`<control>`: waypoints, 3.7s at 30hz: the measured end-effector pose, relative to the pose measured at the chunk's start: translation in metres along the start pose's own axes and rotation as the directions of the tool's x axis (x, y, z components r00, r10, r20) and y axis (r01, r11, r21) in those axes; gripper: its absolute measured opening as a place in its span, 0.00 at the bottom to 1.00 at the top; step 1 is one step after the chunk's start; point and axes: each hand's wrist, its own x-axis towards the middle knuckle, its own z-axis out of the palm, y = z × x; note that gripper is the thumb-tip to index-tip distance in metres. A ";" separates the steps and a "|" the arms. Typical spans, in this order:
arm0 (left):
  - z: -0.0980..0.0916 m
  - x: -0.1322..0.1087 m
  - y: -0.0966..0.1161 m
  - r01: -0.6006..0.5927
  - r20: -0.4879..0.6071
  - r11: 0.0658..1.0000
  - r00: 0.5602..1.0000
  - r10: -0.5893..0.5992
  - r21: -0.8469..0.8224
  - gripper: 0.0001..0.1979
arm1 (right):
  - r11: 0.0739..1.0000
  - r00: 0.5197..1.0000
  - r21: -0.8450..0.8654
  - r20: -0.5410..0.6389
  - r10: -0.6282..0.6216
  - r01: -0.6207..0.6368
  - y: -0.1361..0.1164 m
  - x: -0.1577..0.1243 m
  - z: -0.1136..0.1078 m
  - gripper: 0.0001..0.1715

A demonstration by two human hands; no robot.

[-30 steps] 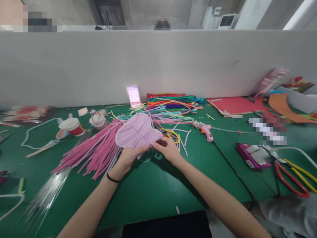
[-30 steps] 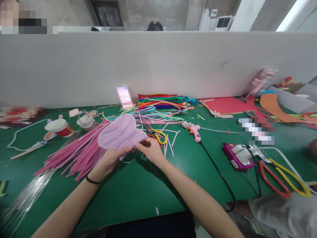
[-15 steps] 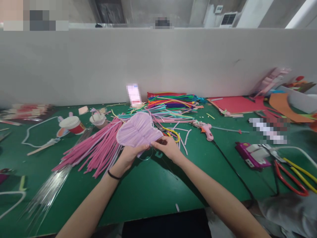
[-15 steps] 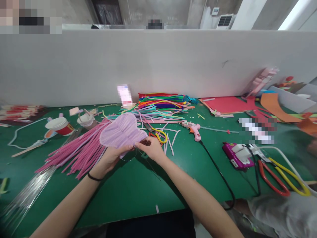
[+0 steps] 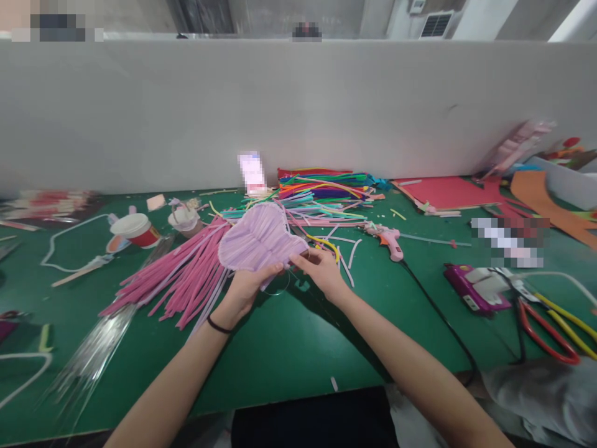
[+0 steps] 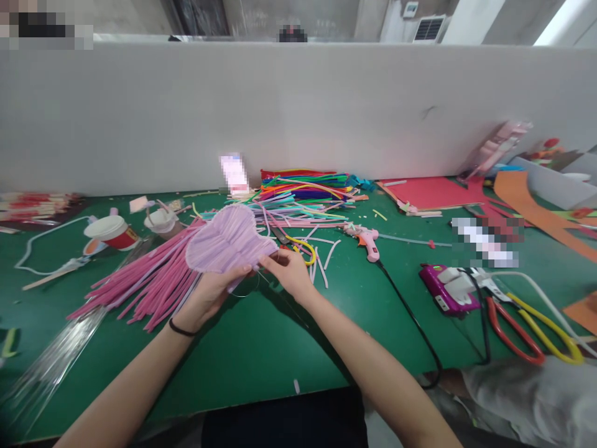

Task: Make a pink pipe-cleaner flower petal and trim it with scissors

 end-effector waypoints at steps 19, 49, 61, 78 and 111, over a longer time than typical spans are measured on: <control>-0.004 0.004 -0.006 0.015 -0.031 0.997 0.999 -0.013 0.079 0.26 | 0.990 0.982 0.063 -0.133 0.137 -0.130 -0.006 0.004 -0.015 0.20; -0.004 0.000 0.000 0.045 -0.001 0.997 0.999 -0.045 0.058 0.24 | 0.992 0.992 -0.006 -0.002 0.128 -0.128 -0.001 0.010 -0.024 0.30; -0.009 0.003 -0.002 0.113 0.075 0.991 0.990 -0.118 0.068 0.22 | 0.993 0.999 -0.110 0.015 0.038 -0.036 0.006 0.011 -0.024 0.19; -0.013 0.008 0.000 0.017 0.083 0.999 0.996 -0.014 -0.040 0.34 | 0.935 0.970 0.260 0.087 0.227 -0.242 0.001 0.011 -0.027 0.18; -0.017 0.011 -0.003 0.071 0.140 0.997 0.988 -0.071 0.007 0.12 | 0.890 0.968 0.449 -0.183 0.172 -0.073 -0.002 0.009 -0.019 0.18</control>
